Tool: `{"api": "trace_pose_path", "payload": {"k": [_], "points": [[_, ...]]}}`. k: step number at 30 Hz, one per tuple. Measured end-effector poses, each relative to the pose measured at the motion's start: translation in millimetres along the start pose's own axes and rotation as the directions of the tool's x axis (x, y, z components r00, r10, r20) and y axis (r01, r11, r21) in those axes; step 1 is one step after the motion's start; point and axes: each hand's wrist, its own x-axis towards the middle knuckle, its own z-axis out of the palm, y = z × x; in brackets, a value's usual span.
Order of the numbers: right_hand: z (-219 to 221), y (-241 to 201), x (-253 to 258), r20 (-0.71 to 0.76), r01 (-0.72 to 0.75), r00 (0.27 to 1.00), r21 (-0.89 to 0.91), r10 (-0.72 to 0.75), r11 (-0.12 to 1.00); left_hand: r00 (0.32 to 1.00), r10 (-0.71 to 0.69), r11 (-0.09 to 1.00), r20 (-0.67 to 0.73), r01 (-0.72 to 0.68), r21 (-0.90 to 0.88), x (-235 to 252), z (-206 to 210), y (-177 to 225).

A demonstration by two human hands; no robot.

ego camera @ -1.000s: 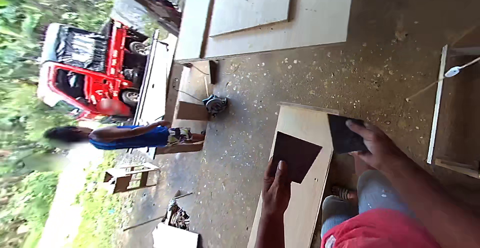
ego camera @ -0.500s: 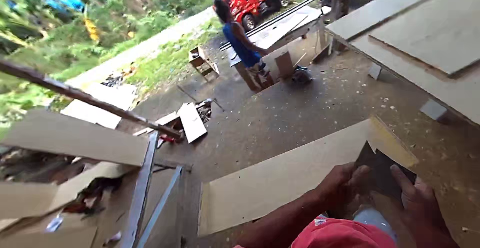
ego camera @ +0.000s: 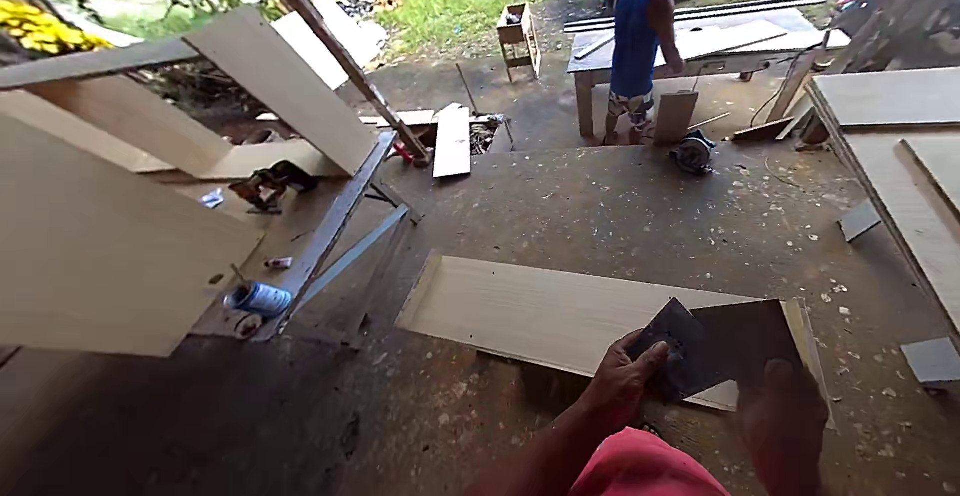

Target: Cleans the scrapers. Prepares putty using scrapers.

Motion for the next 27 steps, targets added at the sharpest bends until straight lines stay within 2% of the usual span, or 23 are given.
{"api": "trace_pose_path", "payload": {"k": [3, 9, 15, 19, 23, 27], "points": [[14.4, 4.9, -8.5, 0.089, 0.031, 0.996, -0.055, -0.026, 0.998, 0.99, 0.063, 0.997, -0.128, -0.068, -0.04, -7.1, 3.2, -9.9], [31.7, 8.3, -2.8, 0.285, 0.086, 0.958, -0.179, -0.032, 0.98, 0.958, 0.19, 0.979, -0.213, -0.169, 0.113, -27.9, -20.3, -4.5], [80.0, 24.4, -16.7, 0.374, 0.0, 0.926, -0.134, 0.05, 0.991, 0.888, 0.277, 0.96, -0.368, -0.241, 0.141, -58.4, -51.4, 9.8], [122.9, 38.5, -37.7, 0.487, -0.005, 0.871, -0.113, 0.06, 0.994, 0.848, 0.318, 0.947, -0.423, -0.266, 0.179, -89.0, -92.2, 25.2], [185.9, 52.1, -72.5, 0.588, -0.014, 0.808, -0.061, 0.047, 0.998, 0.802, 0.345, 0.938, -0.487, -0.298, 0.174, -126.4, -149.1, 47.1], [269.2, 59.8, -133.6, 0.666, -0.158, 0.723, -0.097, 0.182, 0.983, 0.745, 0.347, 0.937, -0.569, -0.305, 0.171, -176.5, -221.1, 83.8]]}}
